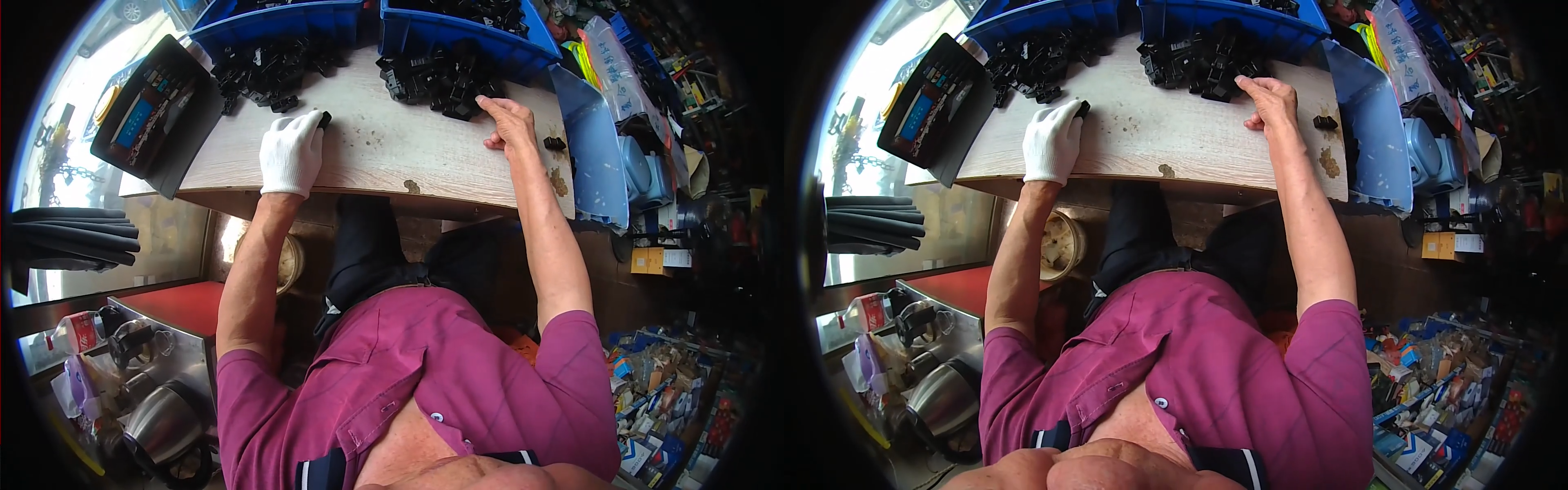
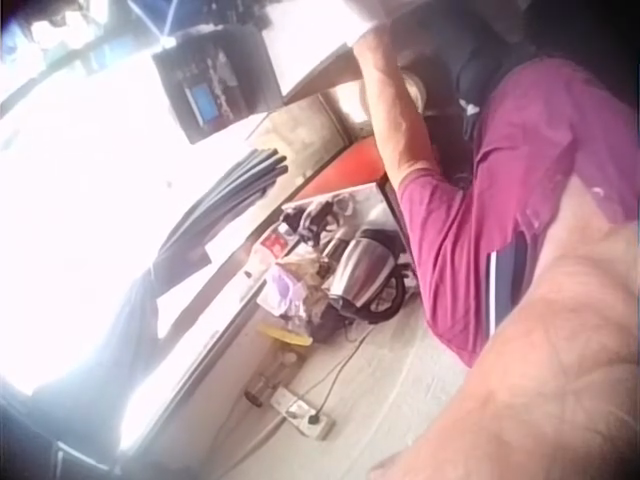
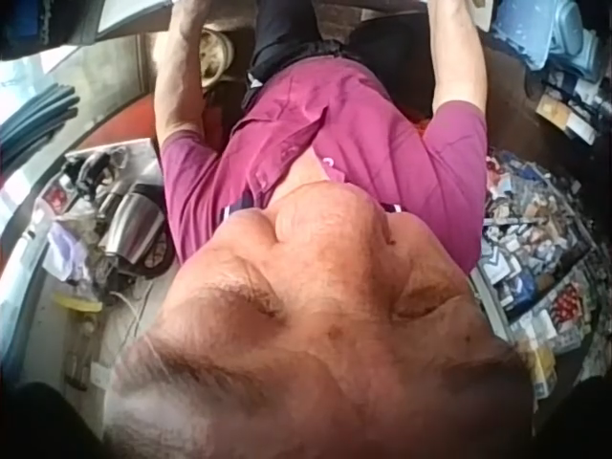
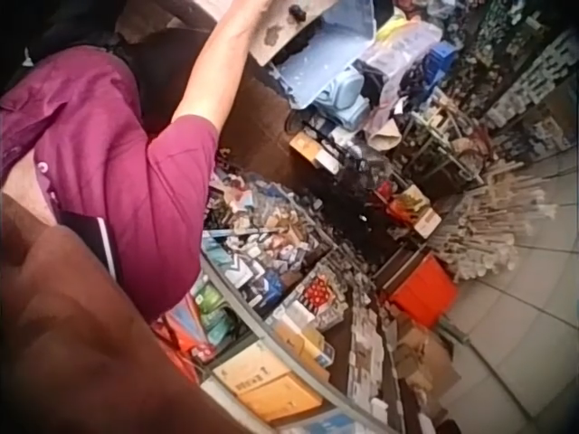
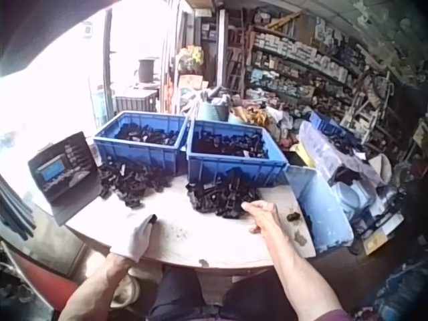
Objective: Assembling small black plastic components manually at a workbench.
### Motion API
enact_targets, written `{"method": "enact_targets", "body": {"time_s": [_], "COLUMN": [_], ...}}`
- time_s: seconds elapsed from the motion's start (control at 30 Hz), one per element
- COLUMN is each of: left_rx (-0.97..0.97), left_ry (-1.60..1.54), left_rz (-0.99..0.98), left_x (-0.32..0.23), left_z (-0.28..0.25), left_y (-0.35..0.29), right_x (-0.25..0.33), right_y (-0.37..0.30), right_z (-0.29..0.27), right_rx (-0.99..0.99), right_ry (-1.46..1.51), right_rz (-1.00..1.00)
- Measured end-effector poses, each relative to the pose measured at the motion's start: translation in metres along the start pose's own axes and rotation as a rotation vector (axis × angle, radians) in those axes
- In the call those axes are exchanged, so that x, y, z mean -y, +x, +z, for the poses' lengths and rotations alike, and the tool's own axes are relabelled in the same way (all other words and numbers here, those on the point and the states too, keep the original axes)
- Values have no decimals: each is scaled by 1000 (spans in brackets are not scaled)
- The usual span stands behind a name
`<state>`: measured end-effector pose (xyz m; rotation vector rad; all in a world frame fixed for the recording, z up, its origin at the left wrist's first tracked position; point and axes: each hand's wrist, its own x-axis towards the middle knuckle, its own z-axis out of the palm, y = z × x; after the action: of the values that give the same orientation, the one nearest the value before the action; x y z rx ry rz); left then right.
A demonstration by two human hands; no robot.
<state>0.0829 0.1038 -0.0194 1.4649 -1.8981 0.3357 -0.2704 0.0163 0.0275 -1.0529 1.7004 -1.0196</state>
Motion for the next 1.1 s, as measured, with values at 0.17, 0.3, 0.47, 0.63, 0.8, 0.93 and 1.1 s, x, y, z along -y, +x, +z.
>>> {"method": "enact_targets", "body": {"time_s": [0.17, 0.3, 0.47, 0.63, 0.8, 0.93, 1.1], "left_rx": [41, 41, -66, -25, 0, 275, 336], "left_ry": [-52, -101, -385, -664, -641, -528, -509], "left_rz": [9, 7, -247, -292, 1, 229, 340], "left_x": [-21, -26, -20, -51, -98, -120, -114], "left_z": [7, 10, 7, 5, 25, 47, 55], "left_y": [9, 8, -3, 3, 28, 45, 47], "right_x": [-6, -7, -5, -12, -13, -11, -17], "right_y": [7, 4, -15, -46, -66, -70, -70], "right_z": [2, -1, -33, -47, -26, -15, -11], "right_rx": [16, 17, 84, 245, 424, 465, 450], "right_ry": [-26, -4, 146, 31, -188, -350, -369], "right_rz": [-80, -98, -102, -110, -97, -152, -204]}}
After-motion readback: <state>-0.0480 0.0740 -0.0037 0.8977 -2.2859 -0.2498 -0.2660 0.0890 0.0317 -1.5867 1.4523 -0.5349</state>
